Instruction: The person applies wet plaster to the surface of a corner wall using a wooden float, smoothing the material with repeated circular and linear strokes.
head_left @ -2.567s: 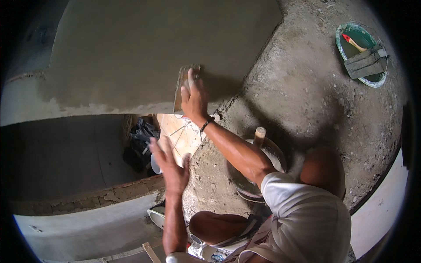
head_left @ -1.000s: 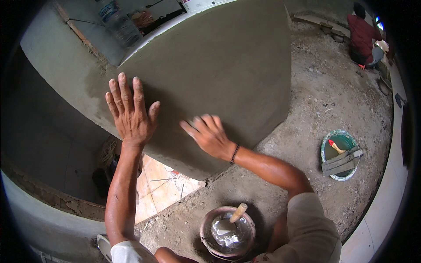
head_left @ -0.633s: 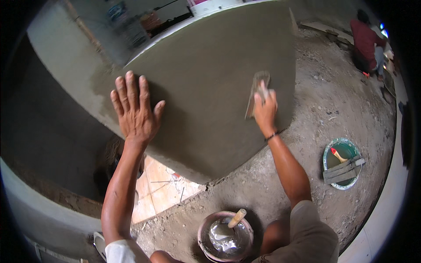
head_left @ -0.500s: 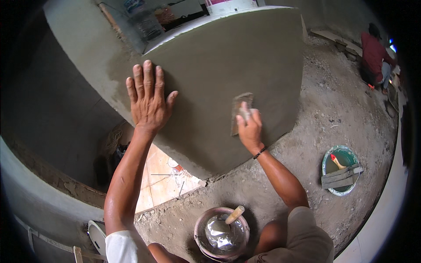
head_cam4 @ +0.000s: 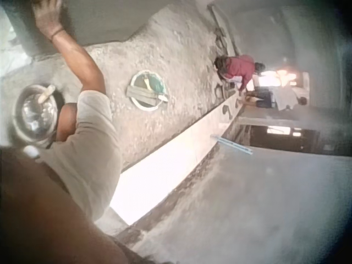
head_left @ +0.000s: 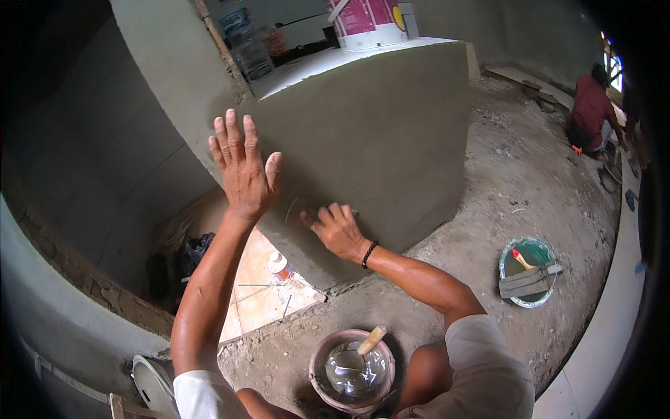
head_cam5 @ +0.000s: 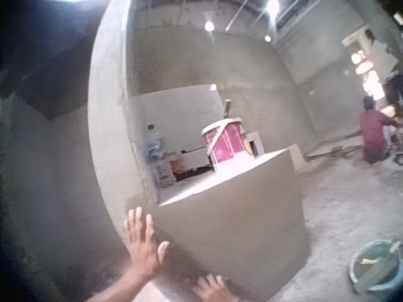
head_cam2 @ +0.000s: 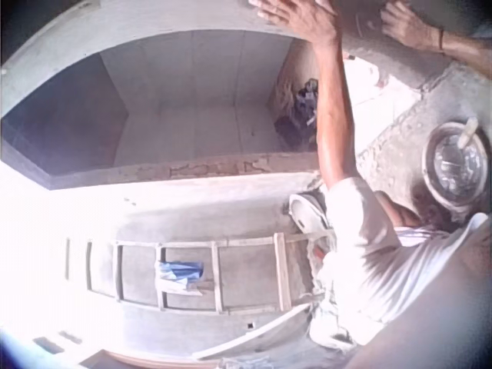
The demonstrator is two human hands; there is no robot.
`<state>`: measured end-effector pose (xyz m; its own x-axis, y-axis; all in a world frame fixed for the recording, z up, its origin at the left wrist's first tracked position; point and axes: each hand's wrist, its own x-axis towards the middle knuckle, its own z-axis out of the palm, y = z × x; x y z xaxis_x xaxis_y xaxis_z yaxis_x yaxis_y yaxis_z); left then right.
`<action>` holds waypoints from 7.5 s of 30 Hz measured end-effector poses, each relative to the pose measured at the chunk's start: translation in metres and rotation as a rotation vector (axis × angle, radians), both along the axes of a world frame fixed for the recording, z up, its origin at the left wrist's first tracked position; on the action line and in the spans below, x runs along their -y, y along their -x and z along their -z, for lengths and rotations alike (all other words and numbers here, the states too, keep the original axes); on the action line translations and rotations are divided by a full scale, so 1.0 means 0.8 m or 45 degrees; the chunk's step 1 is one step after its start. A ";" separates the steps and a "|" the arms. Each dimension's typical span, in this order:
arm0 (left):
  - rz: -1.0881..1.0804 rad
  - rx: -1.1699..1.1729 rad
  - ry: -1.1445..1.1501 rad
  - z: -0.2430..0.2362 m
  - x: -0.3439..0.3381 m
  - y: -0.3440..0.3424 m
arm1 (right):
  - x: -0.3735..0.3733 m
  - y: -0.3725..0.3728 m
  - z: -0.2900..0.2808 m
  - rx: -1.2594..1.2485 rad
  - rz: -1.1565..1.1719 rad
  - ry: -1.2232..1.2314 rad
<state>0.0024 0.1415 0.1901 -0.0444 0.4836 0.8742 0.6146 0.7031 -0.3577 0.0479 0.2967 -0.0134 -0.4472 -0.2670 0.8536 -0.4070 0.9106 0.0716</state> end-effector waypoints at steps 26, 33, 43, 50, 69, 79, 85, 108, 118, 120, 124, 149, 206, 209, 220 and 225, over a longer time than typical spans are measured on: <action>-0.403 0.011 0.691 -0.011 -0.120 0.016 | -0.232 0.011 -0.141 -0.326 0.382 0.688; -0.385 0.023 0.676 -0.006 -0.131 0.017 | -0.182 0.011 0.078 -0.112 0.357 0.936; -0.438 0.032 0.689 -0.011 -0.123 0.017 | -0.291 0.031 -0.152 -0.406 0.400 0.888; -0.401 0.091 0.680 -0.008 -0.134 0.015 | -0.200 0.014 0.000 -0.183 0.349 0.770; -0.350 0.038 0.674 -0.005 -0.113 0.025 | -0.284 0.028 -0.176 -0.407 0.446 0.482; -0.324 0.028 0.664 -0.004 -0.132 0.026 | -0.454 0.047 -0.040 -0.135 0.677 1.353; -0.408 0.038 0.661 -0.005 -0.118 0.026 | -0.384 0.054 -0.188 -0.515 0.496 0.556; -0.068 0.185 0.625 0.012 -0.045 0.005 | -0.231 0.042 -0.175 -0.314 0.347 0.844; -0.337 -0.045 0.606 0.034 -0.014 0.029 | -0.280 0.046 0.150 -0.210 0.600 1.363; -0.362 -0.043 0.617 0.036 -0.005 0.033 | -0.264 0.057 0.033 -0.293 0.358 1.379; -0.388 0.041 0.591 0.032 -0.009 0.025 | -0.136 0.033 -0.092 -0.207 0.357 1.063; -0.417 -0.295 0.655 0.032 -0.020 0.033 | -0.095 0.022 0.214 -0.207 0.158 1.182; -0.363 -0.669 0.740 0.031 -0.010 0.050 | -0.324 0.059 0.252 -0.008 0.836 1.836; -0.309 -0.697 0.737 0.031 -0.021 0.056 | -0.417 0.067 0.369 -0.179 0.531 2.421; -0.375 -0.620 0.711 0.035 -0.015 0.055 | -0.210 0.054 0.334 -0.085 0.601 1.863; -0.344 -0.673 0.751 0.027 -0.016 0.056 | -0.407 0.064 0.308 -0.230 0.677 2.000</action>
